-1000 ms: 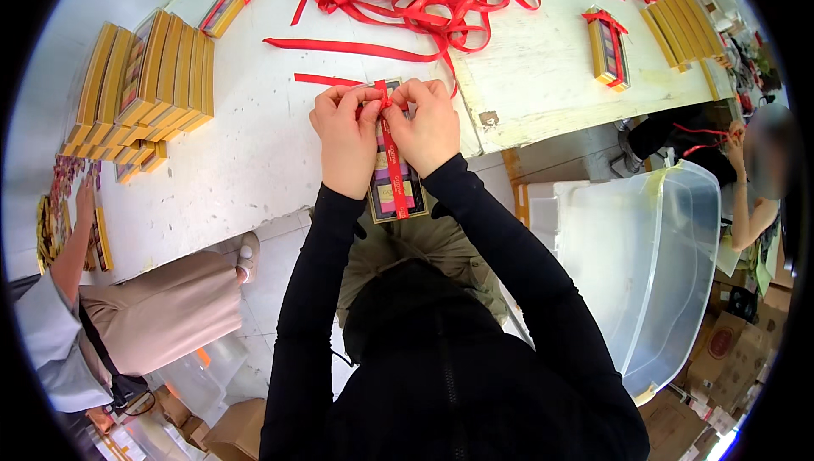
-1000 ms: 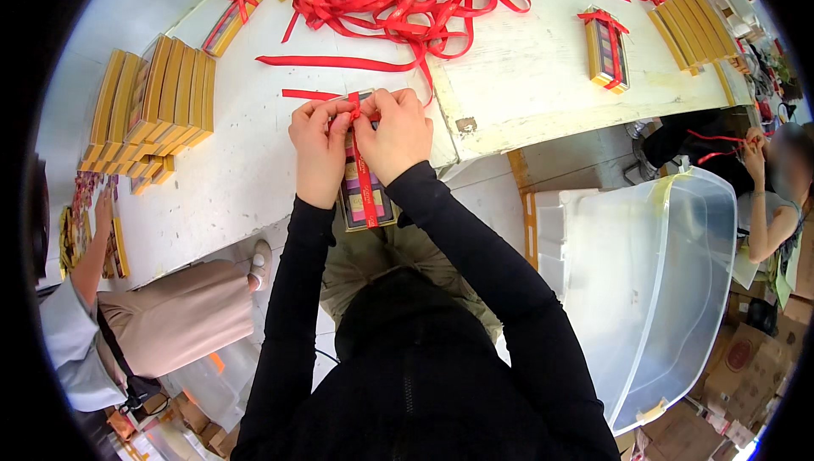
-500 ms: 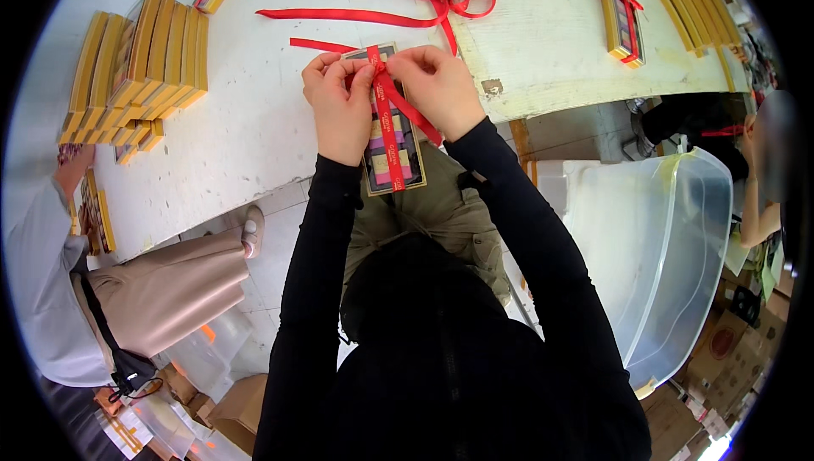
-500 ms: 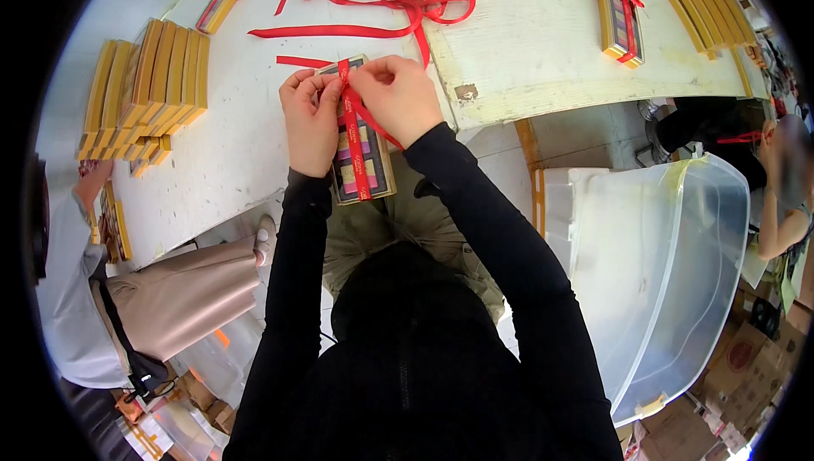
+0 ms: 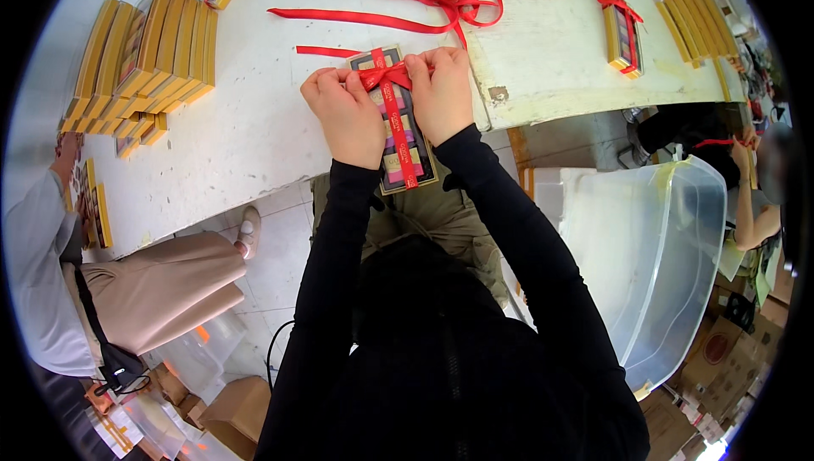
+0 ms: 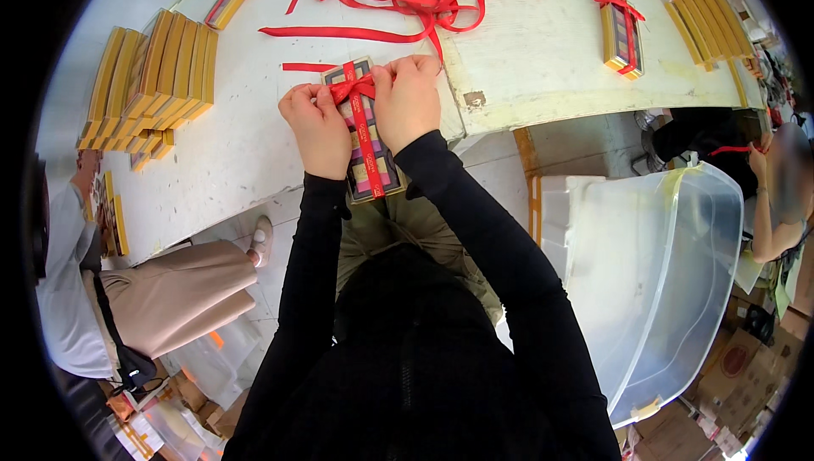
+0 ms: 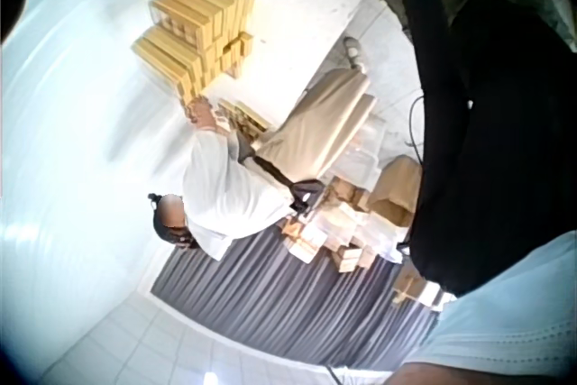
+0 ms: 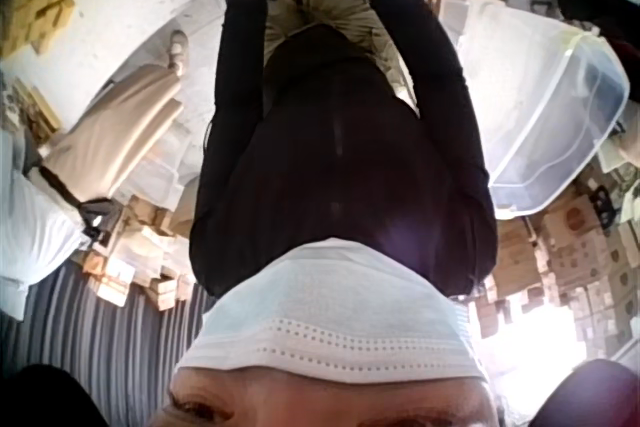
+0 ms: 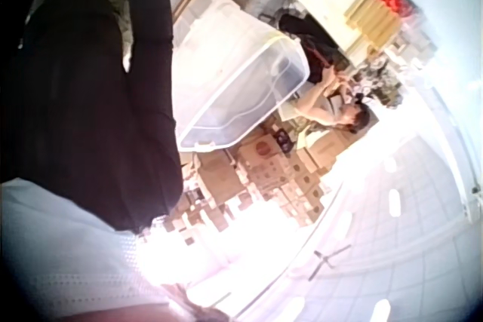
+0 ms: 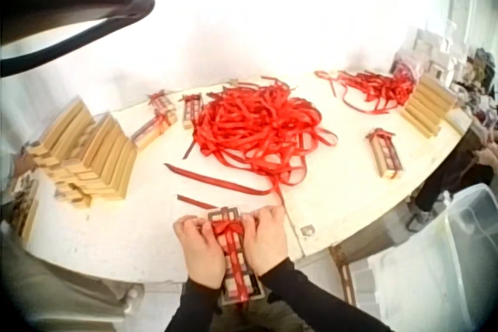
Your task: The person ties red ribbons around small rectangular boxes at a workbench. They repeatedly pick up a box, wrap a red ribbon around it, and tie a knot or bow before placing the finished item aside. The process is repeated for multiple boxes throughout the clip.
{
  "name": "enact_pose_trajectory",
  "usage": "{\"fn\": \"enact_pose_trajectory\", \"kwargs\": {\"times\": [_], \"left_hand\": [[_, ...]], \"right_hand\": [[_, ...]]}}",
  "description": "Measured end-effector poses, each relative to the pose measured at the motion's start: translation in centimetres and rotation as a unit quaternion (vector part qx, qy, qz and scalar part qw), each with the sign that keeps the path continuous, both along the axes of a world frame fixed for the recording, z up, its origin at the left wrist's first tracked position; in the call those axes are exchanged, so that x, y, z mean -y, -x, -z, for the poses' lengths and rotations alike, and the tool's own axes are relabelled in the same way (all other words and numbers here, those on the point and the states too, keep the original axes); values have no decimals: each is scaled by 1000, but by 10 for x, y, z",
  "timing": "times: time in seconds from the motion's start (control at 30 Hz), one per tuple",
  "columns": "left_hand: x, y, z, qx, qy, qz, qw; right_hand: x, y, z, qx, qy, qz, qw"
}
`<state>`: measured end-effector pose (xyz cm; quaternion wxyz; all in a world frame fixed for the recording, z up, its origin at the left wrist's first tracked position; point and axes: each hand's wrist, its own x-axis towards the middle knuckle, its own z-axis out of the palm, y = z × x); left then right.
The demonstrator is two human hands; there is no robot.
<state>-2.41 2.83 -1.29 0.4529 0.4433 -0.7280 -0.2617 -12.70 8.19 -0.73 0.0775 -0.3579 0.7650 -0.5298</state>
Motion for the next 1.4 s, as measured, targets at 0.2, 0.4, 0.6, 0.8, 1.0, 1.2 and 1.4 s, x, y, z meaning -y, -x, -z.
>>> {"fn": "enact_pose_trajectory", "kwargs": {"times": [0.2, 0.4, 0.6, 0.8, 1.0, 1.2, 1.4], "left_hand": [[1, -1, -15, -24, -63, 46, 997], [-6, -3, -22, -20, -58, 39, 997], [-7, -6, -9, -62, 39, 21, 997], [-3, -5, -3, -69, -22, -14, 997], [-4, -5, -10, -62, -100, 22, 993], [-2, -5, -3, -2, -31, -6, 1000], [-9, -23, 6, -283, -162, 30, 945]], "right_hand": [[2, 16, -10, 10, -73, -71, 995], [0, 7, -10, 52, -12, -80, 995], [4, -5, 0, -14, 139, -27, 990], [7, 2, -1, 3, 76, -18, 997], [11, 18, 6, 39, 22, -88, 995], [2, 4, -17, 104, 48, -56, 992], [-76, -61, -51, -230, -123, -138, 956]]}}
